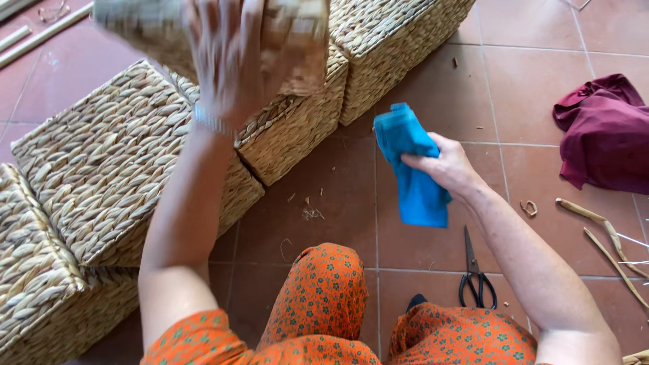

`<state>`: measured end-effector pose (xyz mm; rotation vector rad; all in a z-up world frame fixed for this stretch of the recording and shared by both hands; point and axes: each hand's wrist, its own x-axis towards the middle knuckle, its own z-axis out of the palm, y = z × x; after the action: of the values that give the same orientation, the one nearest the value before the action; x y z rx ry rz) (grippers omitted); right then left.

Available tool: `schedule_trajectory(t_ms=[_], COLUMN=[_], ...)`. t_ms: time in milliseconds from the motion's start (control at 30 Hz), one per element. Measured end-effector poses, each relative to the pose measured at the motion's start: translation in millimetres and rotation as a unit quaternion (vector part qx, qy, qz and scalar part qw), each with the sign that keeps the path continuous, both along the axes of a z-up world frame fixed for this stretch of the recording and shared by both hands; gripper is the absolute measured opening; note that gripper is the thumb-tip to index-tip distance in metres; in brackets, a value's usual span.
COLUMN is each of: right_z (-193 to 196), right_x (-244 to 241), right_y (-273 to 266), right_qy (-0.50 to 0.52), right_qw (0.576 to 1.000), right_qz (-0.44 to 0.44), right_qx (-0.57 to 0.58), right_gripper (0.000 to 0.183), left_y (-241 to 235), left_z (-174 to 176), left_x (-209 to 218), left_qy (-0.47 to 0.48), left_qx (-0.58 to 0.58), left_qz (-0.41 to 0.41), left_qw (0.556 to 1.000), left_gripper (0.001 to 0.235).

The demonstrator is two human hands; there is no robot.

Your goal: The person wipes the interior and exterior surfaces of a woven basket using a blue cloth. The person rotates the basket to clean all sides and then places it on a stack of similar baskets.

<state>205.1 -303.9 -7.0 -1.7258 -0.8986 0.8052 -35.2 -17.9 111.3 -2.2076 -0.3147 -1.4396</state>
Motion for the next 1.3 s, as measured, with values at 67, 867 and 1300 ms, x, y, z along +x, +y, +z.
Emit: schedule_trajectory(t_ms=[67,867,1300], right_z=[15.5,25.0,13.4], right_x=[0.9,-22.7,14.7], right_y=[17.4,-89.6,-187.4], right_qy=[0.05,0.169,-0.285], right_qw=[0.996,0.951,0.933], right_qz=[-0.026,-0.052,-0.211], right_qx=[0.063,0.255,-0.06], right_gripper=[0.036,0.021,0.035], left_y=[-33.1,-146.7,-149.5], left_z=[-24.8,-48.6,-304.6], left_x=[-40.2,-99.3,95.6], left_qy=[0.072,-0.242,-0.129], left_qx=[-0.107,-0.581,-0.881], left_qz=[0.003,-0.44,-0.395], left_qw=[0.992,0.64,0.225], left_gripper=[0.073,0.051,0.056])
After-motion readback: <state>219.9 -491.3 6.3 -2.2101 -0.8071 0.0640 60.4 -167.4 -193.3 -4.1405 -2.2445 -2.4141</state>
